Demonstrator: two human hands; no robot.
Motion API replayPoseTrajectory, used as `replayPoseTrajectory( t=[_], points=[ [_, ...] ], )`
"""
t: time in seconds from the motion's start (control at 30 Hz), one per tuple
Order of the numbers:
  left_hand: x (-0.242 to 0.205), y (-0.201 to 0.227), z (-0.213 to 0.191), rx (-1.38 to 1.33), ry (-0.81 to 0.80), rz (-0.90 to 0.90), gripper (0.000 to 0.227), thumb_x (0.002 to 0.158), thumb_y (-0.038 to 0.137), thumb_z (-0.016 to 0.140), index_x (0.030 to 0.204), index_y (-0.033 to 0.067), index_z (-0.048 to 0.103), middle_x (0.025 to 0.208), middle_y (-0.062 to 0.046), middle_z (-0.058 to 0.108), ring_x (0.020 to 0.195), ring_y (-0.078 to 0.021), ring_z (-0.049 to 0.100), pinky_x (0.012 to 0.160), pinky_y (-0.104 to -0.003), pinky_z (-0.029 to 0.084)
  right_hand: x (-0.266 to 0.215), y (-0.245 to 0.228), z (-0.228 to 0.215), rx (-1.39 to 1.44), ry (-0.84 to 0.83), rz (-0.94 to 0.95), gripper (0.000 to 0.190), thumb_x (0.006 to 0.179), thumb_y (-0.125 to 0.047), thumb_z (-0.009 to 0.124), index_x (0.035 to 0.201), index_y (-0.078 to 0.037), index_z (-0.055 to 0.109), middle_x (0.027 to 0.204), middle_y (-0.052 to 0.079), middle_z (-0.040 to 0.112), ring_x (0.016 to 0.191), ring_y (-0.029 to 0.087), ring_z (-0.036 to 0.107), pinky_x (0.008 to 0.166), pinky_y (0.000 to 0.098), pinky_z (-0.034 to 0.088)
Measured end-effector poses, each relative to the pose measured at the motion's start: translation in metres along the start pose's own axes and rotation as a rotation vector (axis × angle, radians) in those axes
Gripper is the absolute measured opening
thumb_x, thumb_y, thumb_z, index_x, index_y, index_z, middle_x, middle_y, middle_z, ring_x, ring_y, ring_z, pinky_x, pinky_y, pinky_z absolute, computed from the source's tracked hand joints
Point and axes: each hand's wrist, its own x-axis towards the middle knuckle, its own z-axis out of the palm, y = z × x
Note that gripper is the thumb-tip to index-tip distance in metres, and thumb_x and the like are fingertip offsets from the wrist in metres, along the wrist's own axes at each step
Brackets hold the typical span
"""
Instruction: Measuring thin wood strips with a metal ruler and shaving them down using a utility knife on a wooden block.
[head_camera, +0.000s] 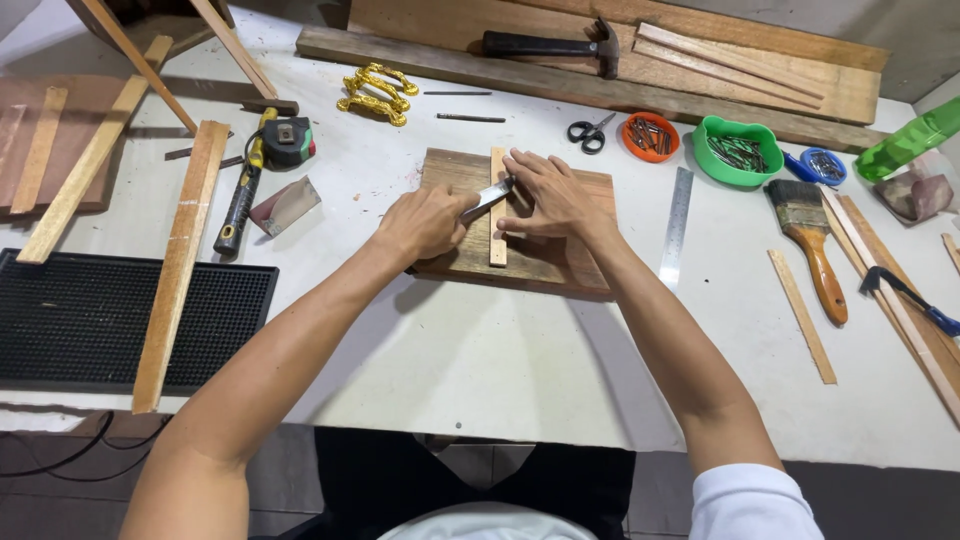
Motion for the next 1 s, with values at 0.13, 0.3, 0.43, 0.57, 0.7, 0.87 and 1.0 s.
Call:
replayPoseTrajectory(
  t=[0.13, 0.3, 0.43, 0.57, 0.7, 0.87, 1.0],
  points=[
    [-0.003, 0.012, -0.002, 0.037, 0.062, 0.017, 0.046, 0.091, 0.014, 0.060, 0.136, 0.0218, 0.057, 0.099, -0.019, 0.066, 0.081, -0.0351, 0.071, 0.069, -0.049, 0.060, 0.012, 0.015, -0.002, 0.022, -0.022, -0.032, 0.132, 0.057, -0.094, 0.061, 0.157, -0.010, 0.039, 0.162, 0.017, 0.036, 0.150, 0.035, 0.031, 0.123, 0.0583, 0.019],
    [-0.001, 0.014, 0.007, 0.018, -0.002, -0.032, 0.027, 0.110, 0.029, 0.047, 0.133, 0.0174, 0.055, 0.097, -0.019, 0.064, 0.064, -0.0313, 0.070, 0.051, -0.042, 0.059, 0.021, 0.018, 0.006, 0.094, -0.042, 0.018, 0.125, 0.049, -0.094, 0.068, 0.144, -0.014, 0.055, 0.162, 0.014, 0.040, 0.150, 0.030, 0.036, 0.127, 0.0552, 0.021],
    [0.007, 0.015, 0.006, 0.002, 0.002, -0.049, 0.032, 0.108, 0.030, 0.044, 0.137, 0.0180, 0.052, 0.096, -0.021, 0.062, 0.054, -0.0272, 0.068, 0.040, -0.038, 0.058, 0.020, 0.015, 0.010, 0.178, -0.026, 0.080, 0.128, 0.047, -0.093, 0.070, 0.142, -0.010, 0.054, 0.162, 0.014, 0.042, 0.147, 0.035, 0.037, 0.121, 0.0570, 0.027],
    [0.029, 0.006, 0.009, 0.032, 0.075, -0.020, 0.036, 0.105, 0.030, 0.046, 0.138, 0.0189, 0.055, 0.098, -0.024, 0.059, 0.049, -0.0257, 0.065, 0.035, -0.037, 0.056, 0.024, 0.017, 0.014, 0.224, 0.051, 0.075, 0.151, 0.036, -0.093, 0.073, 0.157, -0.009, 0.035, 0.161, 0.017, 0.040, 0.144, 0.038, 0.045, 0.120, 0.0574, 0.032],
    [0.053, -0.003, 0.009, -0.009, 0.044, -0.038, 0.038, 0.105, 0.030, 0.046, 0.141, 0.0218, 0.056, 0.094, -0.022, 0.061, 0.052, -0.0280, 0.067, 0.040, -0.039, 0.059, 0.027, 0.023, 0.020, 0.224, 0.104, 0.071, 0.171, 0.032, -0.096, 0.074, 0.163, -0.005, 0.012, 0.167, 0.028, 0.022, 0.141, 0.047, 0.041, 0.114, 0.0573, 0.035],
    [0.071, -0.005, 0.016, 0.001, 0.085, -0.035, 0.034, 0.107, 0.031, 0.047, 0.137, 0.0216, 0.060, 0.095, -0.022, 0.062, 0.058, -0.0322, 0.068, 0.047, -0.043, 0.059, 0.024, 0.023, 0.020, 0.079, 0.125, 0.121, 0.173, 0.030, -0.100, 0.073, 0.160, -0.003, 0.017, 0.161, 0.031, 0.023, 0.137, 0.045, 0.043, 0.114, 0.0561, 0.034],
    [0.079, -0.012, 0.035, -0.008, 0.146, -0.033, 0.032, 0.106, 0.029, 0.049, 0.133, 0.0204, 0.065, 0.097, -0.021, 0.063, 0.064, -0.0313, 0.070, 0.051, -0.042, 0.058, 0.003, -0.010, -0.002, -0.059, 0.123, 0.163, 0.123, 0.046, -0.092, 0.079, 0.135, -0.010, 0.059, 0.133, 0.015, 0.057, 0.128, 0.031, 0.052, 0.115, 0.0509, 0.038]
  ],
)
